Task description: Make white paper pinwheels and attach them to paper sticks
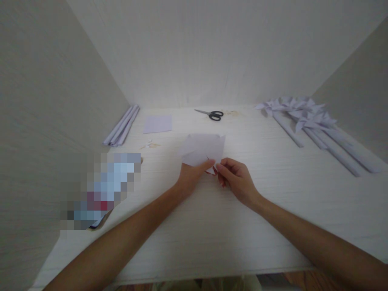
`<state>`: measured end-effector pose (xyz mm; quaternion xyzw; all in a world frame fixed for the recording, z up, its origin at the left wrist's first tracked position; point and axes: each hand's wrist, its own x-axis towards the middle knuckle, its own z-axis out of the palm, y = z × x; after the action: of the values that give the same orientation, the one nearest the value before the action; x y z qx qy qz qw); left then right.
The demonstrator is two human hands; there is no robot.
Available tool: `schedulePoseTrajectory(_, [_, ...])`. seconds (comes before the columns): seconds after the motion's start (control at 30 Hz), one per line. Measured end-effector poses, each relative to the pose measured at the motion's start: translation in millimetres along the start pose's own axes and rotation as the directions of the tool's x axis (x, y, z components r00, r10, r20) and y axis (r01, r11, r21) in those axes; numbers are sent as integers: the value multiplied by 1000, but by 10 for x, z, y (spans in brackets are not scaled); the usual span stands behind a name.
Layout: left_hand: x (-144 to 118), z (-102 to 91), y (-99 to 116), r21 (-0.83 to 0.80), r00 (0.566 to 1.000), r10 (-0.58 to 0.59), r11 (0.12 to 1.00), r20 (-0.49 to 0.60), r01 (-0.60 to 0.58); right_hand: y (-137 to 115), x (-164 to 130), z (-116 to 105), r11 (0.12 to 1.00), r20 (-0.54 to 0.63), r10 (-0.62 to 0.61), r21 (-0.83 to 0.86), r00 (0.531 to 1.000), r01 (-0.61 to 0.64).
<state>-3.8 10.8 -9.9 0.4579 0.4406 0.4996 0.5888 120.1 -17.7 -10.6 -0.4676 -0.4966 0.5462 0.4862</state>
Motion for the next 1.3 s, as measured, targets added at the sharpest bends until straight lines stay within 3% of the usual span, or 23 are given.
schedulePoseTrajectory(0.23, [97,-20,-24,-256,976,-13,966,-216,-43,-7,8,0,998,-32,46,33,998,-45])
schedulePoseTrajectory(0.5, [123,-41,-15,-285,970,-31,958,-243,-41,25,17,-10,993,-50,37,115,998,-31])
schedulePoseTrajectory(0.83, [123,-54,4,-369,986,-18,929,-164,-44,18,45,-69,975,-70,39,220,997,-23])
schedulePoseTrajectory(1.17, [94,-62,-5,-307,991,5,951,-133,-46,-5,41,-21,1000,-100,-23,-23,995,21])
schedulePoseTrajectory(1.3, [94,-69,-15,-292,995,14,955,-100,-43,22,76,-57,993,-184,-40,103,982,60])
